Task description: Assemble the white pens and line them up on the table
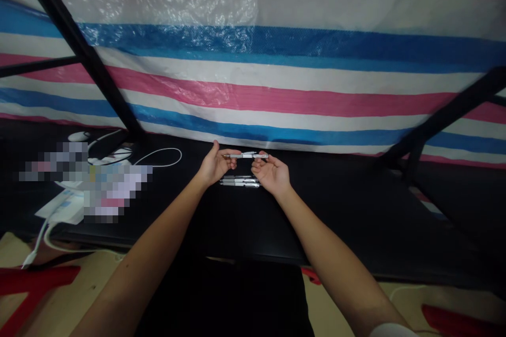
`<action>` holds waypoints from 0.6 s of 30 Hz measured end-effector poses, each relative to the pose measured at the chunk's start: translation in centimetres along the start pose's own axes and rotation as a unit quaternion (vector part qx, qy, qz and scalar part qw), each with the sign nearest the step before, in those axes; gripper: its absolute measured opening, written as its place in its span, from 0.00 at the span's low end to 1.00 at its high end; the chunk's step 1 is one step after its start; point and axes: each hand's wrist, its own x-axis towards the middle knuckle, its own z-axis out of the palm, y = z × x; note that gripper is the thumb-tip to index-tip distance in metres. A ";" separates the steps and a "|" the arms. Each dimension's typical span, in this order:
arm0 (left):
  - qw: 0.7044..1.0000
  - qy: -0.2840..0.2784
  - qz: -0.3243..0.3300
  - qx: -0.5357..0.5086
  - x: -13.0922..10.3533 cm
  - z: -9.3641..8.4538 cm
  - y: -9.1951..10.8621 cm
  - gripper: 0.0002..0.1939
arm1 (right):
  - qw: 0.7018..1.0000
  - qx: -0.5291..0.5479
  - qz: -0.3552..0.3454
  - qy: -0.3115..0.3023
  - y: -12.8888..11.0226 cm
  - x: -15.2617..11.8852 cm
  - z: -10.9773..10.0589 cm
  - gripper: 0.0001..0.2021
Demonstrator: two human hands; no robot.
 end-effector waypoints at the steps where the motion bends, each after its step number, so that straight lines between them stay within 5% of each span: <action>1: 1.000 -0.001 0.002 0.001 0.0 0.0 0.0 0.46 | 1.000 -0.006 -0.003 -0.003 0.0 0.0 0.0 0.11; 5: 0.996 0.031 0.035 0.083 0.0 -0.1 0.1 0.32 | 0.997 -0.074 -0.011 -0.017 -0.3 0.2 -0.3 0.17; 9: 0.959 0.057 0.078 0.266 -0.2 -0.7 0.4 0.19 | 0.968 -0.239 -0.056 -0.046 -0.5 0.1 -0.7 0.15; 14: 0.906 -0.013 0.084 0.414 -1.0 -1.2 1.0 0.14 | 0.904 -0.408 -0.105 -0.074 -0.9 -0.1 -1.3 0.14; 18: 0.857 -0.089 0.082 0.501 -1.3 -1.1 1.2 0.09 | 0.821 -0.550 -0.127 -0.081 -1.7 -0.3 -2.0 0.07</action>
